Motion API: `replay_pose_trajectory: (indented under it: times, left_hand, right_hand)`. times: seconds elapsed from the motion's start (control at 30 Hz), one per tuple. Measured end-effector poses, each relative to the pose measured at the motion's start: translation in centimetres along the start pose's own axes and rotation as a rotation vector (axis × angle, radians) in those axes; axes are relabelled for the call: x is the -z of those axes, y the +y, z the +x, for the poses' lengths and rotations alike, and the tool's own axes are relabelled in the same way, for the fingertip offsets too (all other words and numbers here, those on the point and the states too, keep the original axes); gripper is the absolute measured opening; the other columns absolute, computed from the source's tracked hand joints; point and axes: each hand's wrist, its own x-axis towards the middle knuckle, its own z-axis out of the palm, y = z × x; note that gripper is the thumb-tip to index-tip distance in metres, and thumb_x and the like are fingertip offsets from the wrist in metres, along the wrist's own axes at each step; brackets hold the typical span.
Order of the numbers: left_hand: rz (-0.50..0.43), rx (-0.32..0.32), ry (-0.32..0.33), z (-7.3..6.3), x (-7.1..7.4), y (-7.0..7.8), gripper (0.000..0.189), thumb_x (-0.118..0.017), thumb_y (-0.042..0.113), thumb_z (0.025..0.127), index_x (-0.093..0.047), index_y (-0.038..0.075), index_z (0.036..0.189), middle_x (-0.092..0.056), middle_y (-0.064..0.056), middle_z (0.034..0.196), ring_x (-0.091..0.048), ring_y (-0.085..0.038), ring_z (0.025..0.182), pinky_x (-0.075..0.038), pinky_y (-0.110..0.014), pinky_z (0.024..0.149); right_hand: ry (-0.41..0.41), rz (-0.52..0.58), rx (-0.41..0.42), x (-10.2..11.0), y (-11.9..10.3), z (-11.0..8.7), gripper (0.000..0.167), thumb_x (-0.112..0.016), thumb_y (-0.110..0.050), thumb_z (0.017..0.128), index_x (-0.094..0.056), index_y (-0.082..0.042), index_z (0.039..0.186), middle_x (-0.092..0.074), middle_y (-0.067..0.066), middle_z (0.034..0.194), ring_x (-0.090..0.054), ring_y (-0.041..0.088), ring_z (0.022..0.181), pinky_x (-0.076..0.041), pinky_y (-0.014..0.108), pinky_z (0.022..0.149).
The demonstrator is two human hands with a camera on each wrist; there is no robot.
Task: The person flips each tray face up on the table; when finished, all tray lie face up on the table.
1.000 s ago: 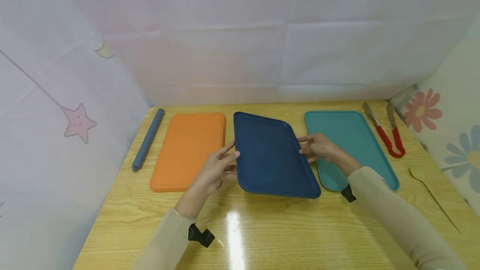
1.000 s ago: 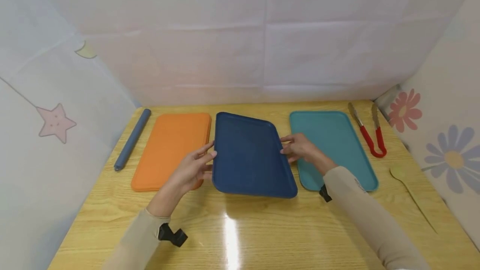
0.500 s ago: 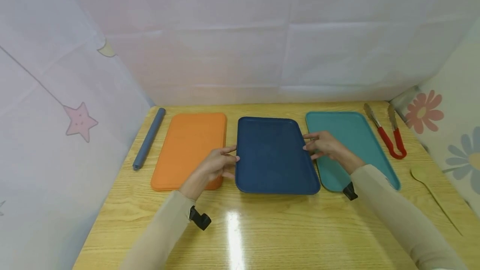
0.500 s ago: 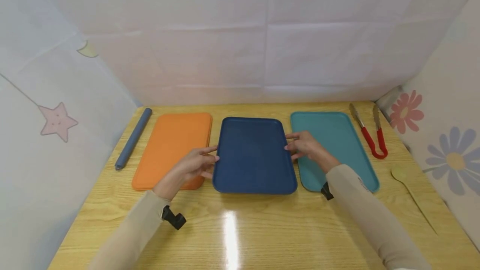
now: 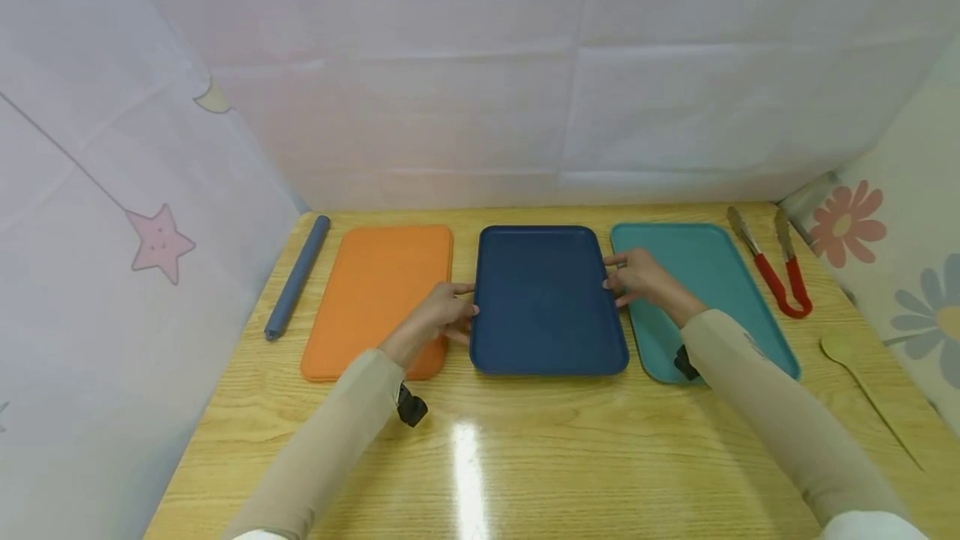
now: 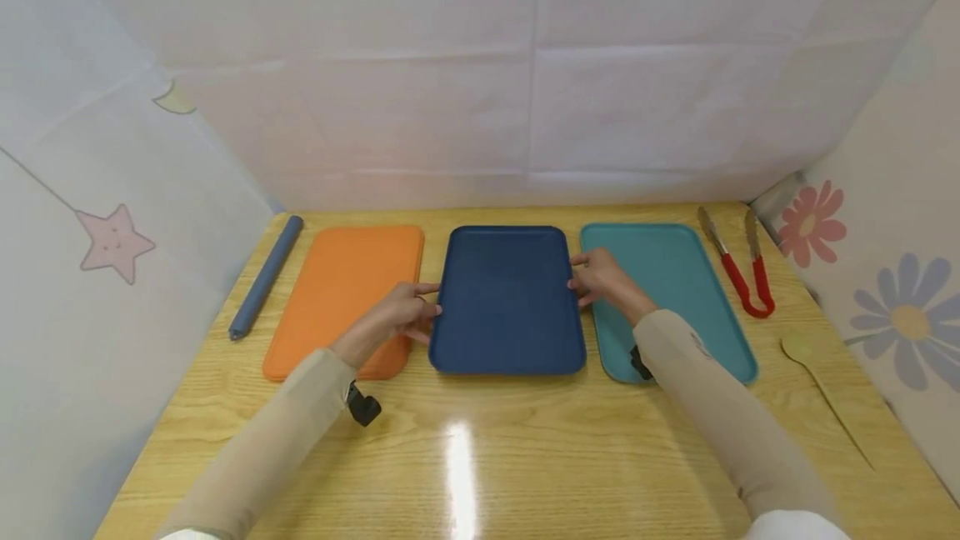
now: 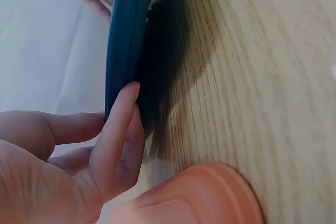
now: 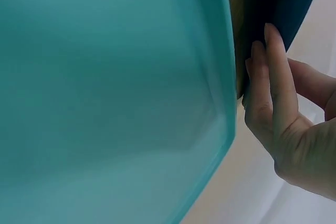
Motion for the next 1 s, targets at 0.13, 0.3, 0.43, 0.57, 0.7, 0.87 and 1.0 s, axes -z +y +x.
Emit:
replay_pose_trajectory:
  times: [0.13, 0.3, 0.43, 0.57, 0.7, 0.87, 1.0]
  left_hand:
    - [0.055, -0.035, 0.006, 0.4, -0.2, 0.0, 0.056, -0.054, -0.004, 0.095, -0.037, 0.004, 0.148, -0.069, -0.023, 0.085, -0.069, -0.028, 0.064, -0.058, -0.044, 0.060]
    - [0.137, -0.082, 0.031, 0.6, -0.5, -0.4, 0.056, -0.052, -0.004, 0.095, -0.035, 0.001, 0.148, -0.067, -0.022, 0.080, -0.066, -0.028, 0.058, -0.058, -0.044, 0.058]
    - [0.191, -0.085, 0.066, 1.0, -0.9, -0.5, 0.055, -0.054, -0.003, 0.095, -0.037, 0.002, 0.147, -0.064, -0.021, 0.072, -0.060, -0.025, 0.052, -0.057, -0.044, 0.056]
    - [0.230, -0.089, 0.084, 1.5, -1.2, -0.8, 0.055, -0.053, -0.004, 0.095, -0.038, 0.003, 0.147, -0.062, -0.020, 0.072, -0.060, -0.025, 0.052, -0.057, -0.042, 0.054]
    - [0.249, -0.091, 0.096, 1.7, -1.2, -1.0, 0.055, -0.053, -0.004, 0.095, -0.037, 0.004, 0.148, -0.064, -0.019, 0.077, -0.062, -0.028, 0.055, -0.057, -0.041, 0.054]
    - [0.255, -0.095, 0.092, 1.8, -1.0, -1.0, 0.055, -0.052, -0.003, 0.096, -0.036, 0.005, 0.148, -0.066, -0.019, 0.079, -0.064, -0.030, 0.057, -0.057, -0.040, 0.052]
    - [0.268, -0.098, 0.080, 1.8, -0.9, -0.8, 0.056, -0.053, -0.001, 0.097, -0.035, 0.006, 0.149, -0.066, -0.019, 0.079, -0.065, -0.031, 0.060, -0.057, -0.038, 0.052]
  right_hand:
    - [0.017, -0.029, 0.006, -0.1, 0.0, 0.5, 0.059, -0.055, 0.004, 0.094, -0.032, 0.004, 0.148, -0.051, 0.033, 0.130, -0.060, 0.041, 0.109, -0.058, 0.036, 0.072]
    - [0.034, -0.079, 0.014, -0.3, 0.2, 0.9, 0.058, -0.055, 0.005, 0.094, -0.032, 0.004, 0.147, -0.053, 0.034, 0.127, -0.062, 0.041, 0.105, -0.058, 0.036, 0.070]
    - [0.053, -0.119, 0.027, -0.6, 0.3, 1.0, 0.057, -0.055, 0.006, 0.093, -0.033, 0.006, 0.146, -0.055, 0.035, 0.123, -0.065, 0.040, 0.099, -0.058, 0.036, 0.068]
    - [0.075, -0.154, 0.032, -0.9, 0.3, 1.1, 0.057, -0.055, 0.007, 0.093, -0.034, 0.007, 0.146, -0.058, 0.035, 0.119, -0.066, 0.040, 0.097, -0.058, 0.036, 0.067]
    - [0.088, -0.181, 0.039, -1.1, 0.3, 1.2, 0.057, -0.055, 0.007, 0.093, -0.035, 0.006, 0.146, -0.060, 0.033, 0.116, -0.067, 0.038, 0.094, -0.058, 0.035, 0.065]
    - [0.090, -0.195, 0.063, -1.2, 0.1, 1.1, 0.056, -0.054, 0.007, 0.092, -0.035, 0.008, 0.145, -0.061, 0.033, 0.113, -0.068, 0.037, 0.090, -0.058, 0.035, 0.064]
    - [0.101, -0.253, 0.097, -1.4, -0.1, 1.0, 0.055, -0.054, 0.007, 0.092, -0.035, 0.010, 0.144, -0.063, 0.032, 0.109, -0.069, 0.034, 0.082, -0.058, 0.035, 0.062]
